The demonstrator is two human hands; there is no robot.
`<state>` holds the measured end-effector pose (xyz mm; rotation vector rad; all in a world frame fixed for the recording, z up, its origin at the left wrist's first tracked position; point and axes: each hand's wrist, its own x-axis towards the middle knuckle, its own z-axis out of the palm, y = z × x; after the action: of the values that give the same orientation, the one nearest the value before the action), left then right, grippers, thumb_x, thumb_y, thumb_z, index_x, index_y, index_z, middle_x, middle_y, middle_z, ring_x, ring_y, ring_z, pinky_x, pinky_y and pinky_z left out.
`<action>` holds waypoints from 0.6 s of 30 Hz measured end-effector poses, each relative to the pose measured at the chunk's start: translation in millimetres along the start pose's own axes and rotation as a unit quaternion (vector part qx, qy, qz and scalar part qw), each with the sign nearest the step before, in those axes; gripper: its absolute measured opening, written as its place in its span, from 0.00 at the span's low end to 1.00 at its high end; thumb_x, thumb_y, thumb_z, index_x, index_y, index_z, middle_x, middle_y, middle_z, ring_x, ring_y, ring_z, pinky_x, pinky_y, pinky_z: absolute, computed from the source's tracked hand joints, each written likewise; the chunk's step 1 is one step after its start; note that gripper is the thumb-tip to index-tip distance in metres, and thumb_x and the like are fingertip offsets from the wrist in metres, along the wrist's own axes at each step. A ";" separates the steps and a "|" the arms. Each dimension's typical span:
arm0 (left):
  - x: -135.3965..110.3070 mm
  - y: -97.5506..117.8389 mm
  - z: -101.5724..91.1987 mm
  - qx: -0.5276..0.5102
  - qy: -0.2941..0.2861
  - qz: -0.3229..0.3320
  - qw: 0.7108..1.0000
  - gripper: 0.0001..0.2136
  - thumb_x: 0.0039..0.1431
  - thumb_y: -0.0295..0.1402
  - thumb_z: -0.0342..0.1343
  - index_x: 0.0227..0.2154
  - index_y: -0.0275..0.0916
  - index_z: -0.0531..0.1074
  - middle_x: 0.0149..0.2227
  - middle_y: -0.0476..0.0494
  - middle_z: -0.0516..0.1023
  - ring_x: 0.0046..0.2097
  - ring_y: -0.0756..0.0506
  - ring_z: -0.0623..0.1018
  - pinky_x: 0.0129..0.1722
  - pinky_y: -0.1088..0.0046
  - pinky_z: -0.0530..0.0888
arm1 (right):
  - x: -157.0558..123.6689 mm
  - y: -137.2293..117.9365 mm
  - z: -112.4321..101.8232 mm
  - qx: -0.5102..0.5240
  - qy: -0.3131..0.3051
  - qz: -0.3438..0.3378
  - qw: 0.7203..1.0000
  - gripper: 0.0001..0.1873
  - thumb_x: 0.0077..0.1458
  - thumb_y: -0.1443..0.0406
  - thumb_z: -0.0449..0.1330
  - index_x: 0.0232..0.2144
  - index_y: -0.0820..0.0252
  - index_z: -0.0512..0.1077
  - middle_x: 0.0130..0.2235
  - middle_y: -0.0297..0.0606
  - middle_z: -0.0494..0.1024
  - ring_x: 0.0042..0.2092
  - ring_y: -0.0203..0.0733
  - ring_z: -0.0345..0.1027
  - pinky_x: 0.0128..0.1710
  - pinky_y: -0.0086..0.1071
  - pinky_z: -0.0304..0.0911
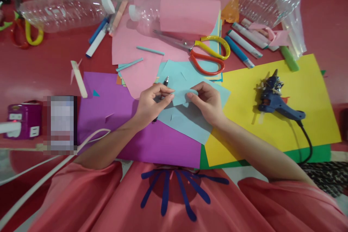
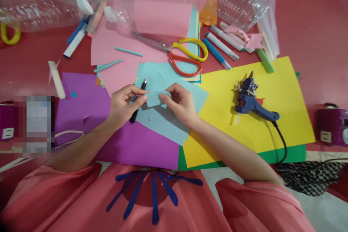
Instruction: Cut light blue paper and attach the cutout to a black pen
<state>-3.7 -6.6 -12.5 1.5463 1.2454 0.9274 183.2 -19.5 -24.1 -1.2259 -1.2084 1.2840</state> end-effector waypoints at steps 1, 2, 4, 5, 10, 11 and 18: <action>0.0 0.5 0.0 0.000 0.001 0.002 1.000 0.03 0.54 0.33 0.60 0.30 0.39 0.74 0.26 0.51 0.78 0.29 0.51 0.78 0.30 0.76 0.74 | 0.1 0.2 0.0 0.000 0.001 0.001 1.000 0.23 0.49 0.47 0.67 0.24 0.56 0.64 0.22 0.26 0.66 0.23 0.30 0.60 0.22 0.27 0.57; 0.0 1.2 0.0 0.000 0.001 0.005 1.000 0.03 0.54 0.32 0.60 0.30 0.39 0.74 0.26 0.51 0.77 0.29 0.52 0.77 0.29 0.76 0.73 | 0.2 0.2 0.1 0.000 0.001 0.002 1.000 0.22 0.49 0.49 0.68 0.24 0.56 0.64 0.22 0.26 0.65 0.23 0.30 0.59 0.22 0.27 0.56; 0.1 2.6 -0.1 0.000 0.001 0.012 1.000 0.02 0.54 0.31 0.59 0.30 0.39 0.74 0.24 0.52 0.76 0.28 0.52 0.76 0.29 0.77 0.73 | 0.3 -0.2 0.3 0.006 0.003 0.001 1.000 0.21 0.49 0.52 0.68 0.25 0.56 0.62 0.22 0.25 0.64 0.23 0.29 0.58 0.21 0.26 0.55; 0.2 3.1 -0.2 0.000 0.002 0.017 1.000 0.02 0.54 0.31 0.58 0.31 0.40 0.74 0.23 0.53 0.75 0.27 0.53 0.76 0.29 0.77 0.72 | 0.3 -0.6 0.4 0.012 0.005 -0.001 1.000 0.20 0.49 0.53 0.69 0.26 0.55 0.62 0.22 0.25 0.64 0.23 0.29 0.57 0.21 0.26 0.54; 0.5 2.0 0.4 0.004 0.007 0.036 0.999 0.03 0.55 0.30 0.57 0.33 0.40 0.74 0.24 0.53 0.74 0.28 0.52 0.75 0.30 0.76 0.73 | 0.2 -2.0 0.3 0.028 -0.008 -0.005 1.000 0.18 0.52 0.53 0.67 0.34 0.54 0.64 0.22 0.23 0.63 0.21 0.29 0.54 0.20 0.27 0.52; 0.2 1.3 0.4 0.006 0.009 0.039 0.999 0.03 0.56 0.31 0.57 0.33 0.40 0.74 0.25 0.52 0.75 0.29 0.52 0.76 0.31 0.76 0.73 | 0.1 -1.6 0.3 0.030 -0.016 -0.004 0.999 0.19 0.52 0.51 0.66 0.36 0.53 0.64 0.23 0.23 0.64 0.22 0.29 0.55 0.21 0.27 0.52; -4.6 0.7 -0.4 0.049 -0.001 0.041 0.998 0.08 0.59 0.34 0.58 0.41 0.41 0.74 0.27 0.52 0.77 0.31 0.51 0.79 0.37 0.74 0.75 | 1.0 2.3 -0.2 0.041 -0.051 -0.010 0.998 0.21 0.51 0.49 0.67 0.37 0.54 0.66 0.25 0.24 0.63 0.23 0.30 0.56 0.21 0.27 0.54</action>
<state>-4.9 -11.1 -11.7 1.6858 1.2502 0.9291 183.4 -18.6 -26.5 -1.0974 -1.2246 1.3810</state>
